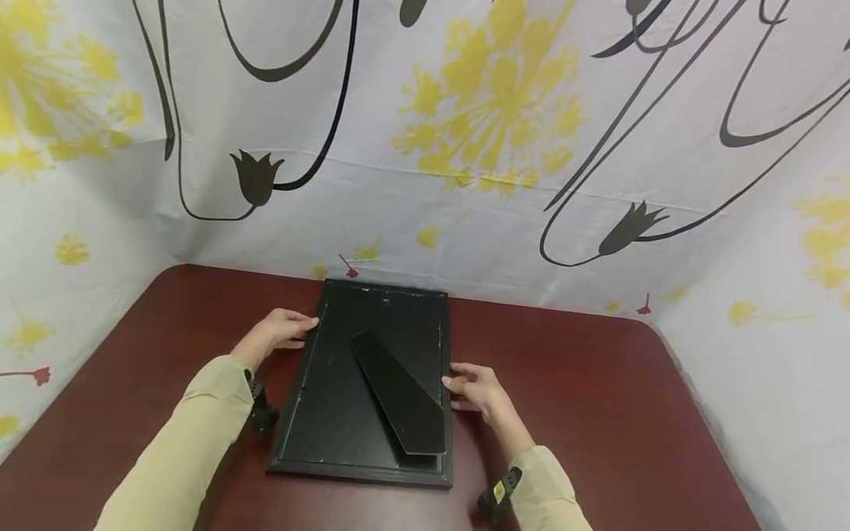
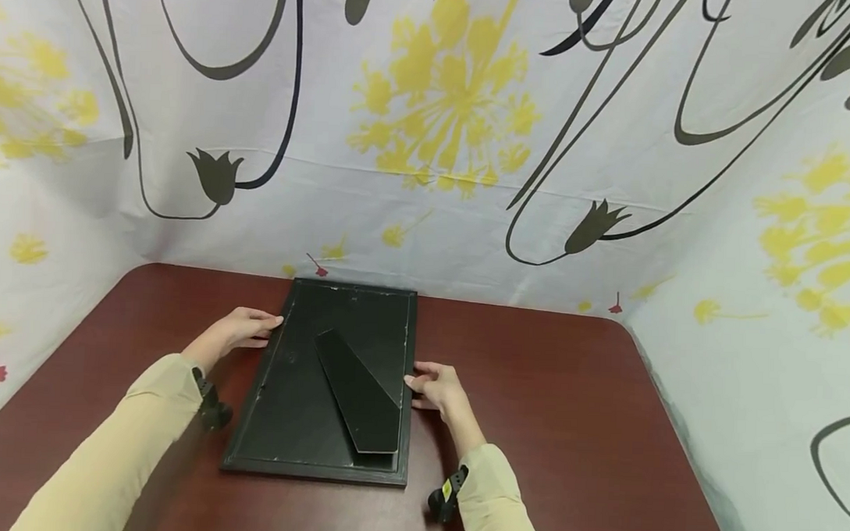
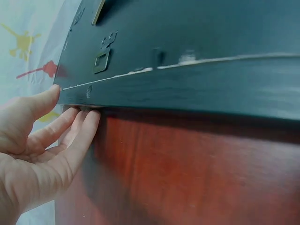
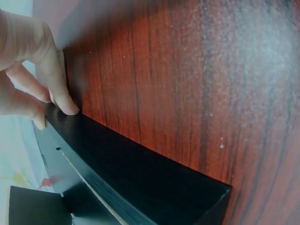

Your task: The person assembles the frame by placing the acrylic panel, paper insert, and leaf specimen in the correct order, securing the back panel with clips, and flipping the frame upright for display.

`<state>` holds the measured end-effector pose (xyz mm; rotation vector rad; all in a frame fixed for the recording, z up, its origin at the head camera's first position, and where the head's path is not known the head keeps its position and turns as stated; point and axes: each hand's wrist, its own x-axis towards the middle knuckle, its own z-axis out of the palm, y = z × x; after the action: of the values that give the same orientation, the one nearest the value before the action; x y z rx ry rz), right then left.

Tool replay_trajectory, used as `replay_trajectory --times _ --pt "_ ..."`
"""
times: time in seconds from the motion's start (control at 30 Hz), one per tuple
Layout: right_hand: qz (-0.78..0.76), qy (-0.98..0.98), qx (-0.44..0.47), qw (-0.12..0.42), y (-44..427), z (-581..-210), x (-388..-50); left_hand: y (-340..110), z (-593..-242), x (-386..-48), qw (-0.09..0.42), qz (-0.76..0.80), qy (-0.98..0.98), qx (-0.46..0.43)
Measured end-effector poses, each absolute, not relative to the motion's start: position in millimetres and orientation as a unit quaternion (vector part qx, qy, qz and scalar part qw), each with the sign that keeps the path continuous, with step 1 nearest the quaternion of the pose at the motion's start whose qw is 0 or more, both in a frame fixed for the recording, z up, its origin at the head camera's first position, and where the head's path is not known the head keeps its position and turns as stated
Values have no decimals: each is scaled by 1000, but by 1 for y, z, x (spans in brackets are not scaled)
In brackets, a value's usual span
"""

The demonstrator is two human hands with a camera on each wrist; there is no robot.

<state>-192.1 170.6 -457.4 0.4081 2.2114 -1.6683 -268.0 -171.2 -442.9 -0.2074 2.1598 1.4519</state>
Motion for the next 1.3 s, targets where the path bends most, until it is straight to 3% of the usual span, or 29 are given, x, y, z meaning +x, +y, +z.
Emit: replay_trajectory --times 0.3,0.83,1.1,1.3 --pt "-591 775 150 166 168 -456 -192 -169 -435 -298 290 496 811 -107" --pt "-574 788 146 170 169 -456 -194 -167 -427 -308 342 439 827 -80" --pt "-570 789 141 181 169 -453 -194 -156 -417 -306 331 398 850 -99" --pt "-575 785 148 175 167 -455 -194 -155 -429 -311 315 402 853 -106"
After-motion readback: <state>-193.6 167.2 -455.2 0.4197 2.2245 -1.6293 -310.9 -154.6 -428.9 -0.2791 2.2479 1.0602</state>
